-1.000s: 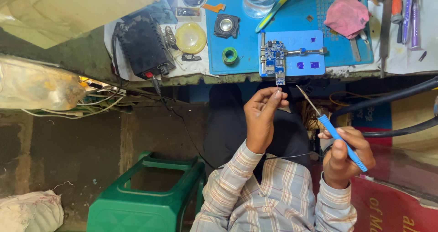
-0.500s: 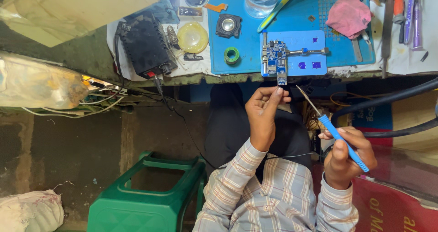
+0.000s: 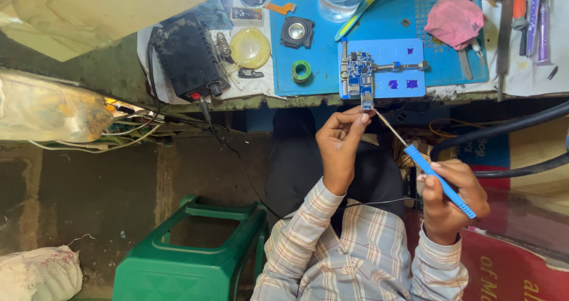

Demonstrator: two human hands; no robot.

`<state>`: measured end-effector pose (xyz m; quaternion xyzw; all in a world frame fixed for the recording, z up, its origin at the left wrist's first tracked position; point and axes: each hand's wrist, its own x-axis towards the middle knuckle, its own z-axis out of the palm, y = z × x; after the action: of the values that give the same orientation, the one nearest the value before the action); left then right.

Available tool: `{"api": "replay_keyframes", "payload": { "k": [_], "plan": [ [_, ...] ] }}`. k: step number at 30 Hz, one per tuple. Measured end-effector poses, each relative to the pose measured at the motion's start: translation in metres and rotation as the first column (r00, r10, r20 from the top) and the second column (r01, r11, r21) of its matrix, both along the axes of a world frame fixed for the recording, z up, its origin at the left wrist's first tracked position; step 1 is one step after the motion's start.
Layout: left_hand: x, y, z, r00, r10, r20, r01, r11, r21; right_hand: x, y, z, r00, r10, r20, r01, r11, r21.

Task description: The person solders a small circuit board held in a clamp on the workbench, feeding solder wire to the board with a soldering iron. They then handle a small round component and a mobile phone, holding the phone up before setting it down.

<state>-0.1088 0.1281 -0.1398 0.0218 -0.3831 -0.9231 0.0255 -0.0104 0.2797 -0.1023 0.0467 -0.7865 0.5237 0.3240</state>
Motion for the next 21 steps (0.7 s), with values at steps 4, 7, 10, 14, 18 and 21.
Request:
{"api": "replay_keyframes", "payload": {
  "k": [4,7,10,14,18,21],
  "plan": [
    [0.001,-0.001,0.001,1.0,-0.018,-0.021,0.018,1.0,-0.004,0.0,0.0,0.004,0.999,-0.025,-0.022,0.027,0.997,0.071],
    [0.001,-0.002,0.001,1.0,-0.023,-0.01,0.023,1.0,0.005,-0.001,-0.001,0.007,0.999,-0.028,-0.024,0.03,0.996,0.089],
    [0.001,-0.003,0.0,1.0,-0.026,-0.01,0.027,1.0,0.013,-0.003,-0.002,0.01,1.0,-0.016,-0.017,0.018,0.995,0.096],
    [0.0,-0.003,-0.001,1.0,-0.019,0.003,0.019,1.0,0.009,-0.004,-0.006,0.014,1.0,0.005,0.009,-0.006,0.997,0.075],
    [0.0,-0.003,-0.001,1.0,-0.017,0.0,0.017,1.0,0.016,-0.006,-0.007,0.018,1.0,0.018,0.017,-0.019,0.996,0.082],
    [0.0,-0.003,-0.001,1.0,-0.021,0.006,0.021,1.0,0.019,-0.006,-0.007,0.021,0.999,0.03,0.033,-0.033,0.995,0.098]
  ]
}}
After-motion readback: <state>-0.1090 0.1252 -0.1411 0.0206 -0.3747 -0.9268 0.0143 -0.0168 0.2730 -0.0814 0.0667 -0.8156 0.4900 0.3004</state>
